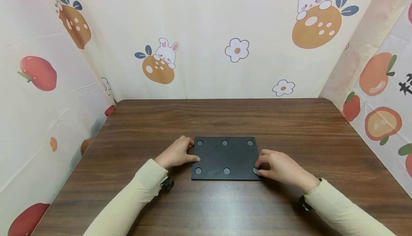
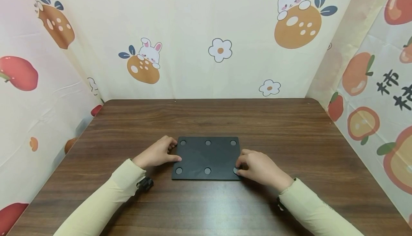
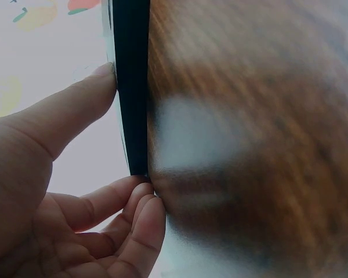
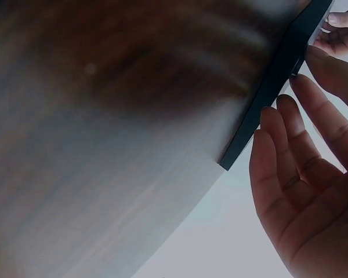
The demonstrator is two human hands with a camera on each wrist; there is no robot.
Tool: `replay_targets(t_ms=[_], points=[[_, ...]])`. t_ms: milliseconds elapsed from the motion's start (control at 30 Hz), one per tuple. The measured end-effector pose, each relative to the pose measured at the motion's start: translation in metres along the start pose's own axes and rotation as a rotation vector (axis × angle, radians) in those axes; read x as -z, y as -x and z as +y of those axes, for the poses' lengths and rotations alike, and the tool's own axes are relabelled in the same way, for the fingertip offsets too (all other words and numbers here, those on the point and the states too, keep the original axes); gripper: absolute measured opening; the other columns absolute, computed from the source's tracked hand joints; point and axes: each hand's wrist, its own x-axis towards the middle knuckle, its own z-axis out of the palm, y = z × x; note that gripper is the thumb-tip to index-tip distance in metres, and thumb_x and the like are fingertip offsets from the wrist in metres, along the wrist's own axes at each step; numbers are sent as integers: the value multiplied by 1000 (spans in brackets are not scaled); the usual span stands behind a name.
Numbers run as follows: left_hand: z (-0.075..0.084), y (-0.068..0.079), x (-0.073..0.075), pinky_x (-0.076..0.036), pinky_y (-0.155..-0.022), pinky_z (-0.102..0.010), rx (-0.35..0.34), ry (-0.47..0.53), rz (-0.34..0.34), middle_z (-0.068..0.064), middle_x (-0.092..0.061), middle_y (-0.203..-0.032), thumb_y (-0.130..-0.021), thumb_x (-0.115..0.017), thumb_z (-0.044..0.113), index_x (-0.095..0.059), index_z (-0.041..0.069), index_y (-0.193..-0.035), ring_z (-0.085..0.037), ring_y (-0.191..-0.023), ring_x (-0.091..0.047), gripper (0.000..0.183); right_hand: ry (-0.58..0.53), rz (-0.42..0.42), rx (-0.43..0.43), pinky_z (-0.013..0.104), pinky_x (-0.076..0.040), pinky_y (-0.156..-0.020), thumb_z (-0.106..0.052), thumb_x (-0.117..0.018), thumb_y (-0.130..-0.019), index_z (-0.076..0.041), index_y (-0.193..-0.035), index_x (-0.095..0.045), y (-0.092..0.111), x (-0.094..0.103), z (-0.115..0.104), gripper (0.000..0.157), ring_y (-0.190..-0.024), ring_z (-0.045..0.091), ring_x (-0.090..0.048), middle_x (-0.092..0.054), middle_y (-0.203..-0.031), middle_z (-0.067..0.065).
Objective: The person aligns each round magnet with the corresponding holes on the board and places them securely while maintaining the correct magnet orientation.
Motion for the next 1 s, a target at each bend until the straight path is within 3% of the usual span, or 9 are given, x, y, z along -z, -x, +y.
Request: replay_targets(t_ms=[700, 1000], points=[[-2, -2, -1, -49, -95, -41, -3, -20, 7, -14, -56, -123, -81, -81, 35, -59, 0, -127, -24, -109, -56, 62, -8, 5, 18, 20, -47, -62, -20, -79, -82, -23, -90, -75, -2, 1, 0, 10, -71, -5, -52, -57, -85, -15], [-4, -2, 0, -49, -95, -41, -15, -31, 0, -13, -56, -122, -82, -80, 36, -58, 1, -127, -24, -110, -56, 62, -95, 86, 9, 19, -45, -61, -23, -72, -90, -22, -93, -75, -7, 5, 3, 4, -69, -6, -50, -59, -85, -16]])
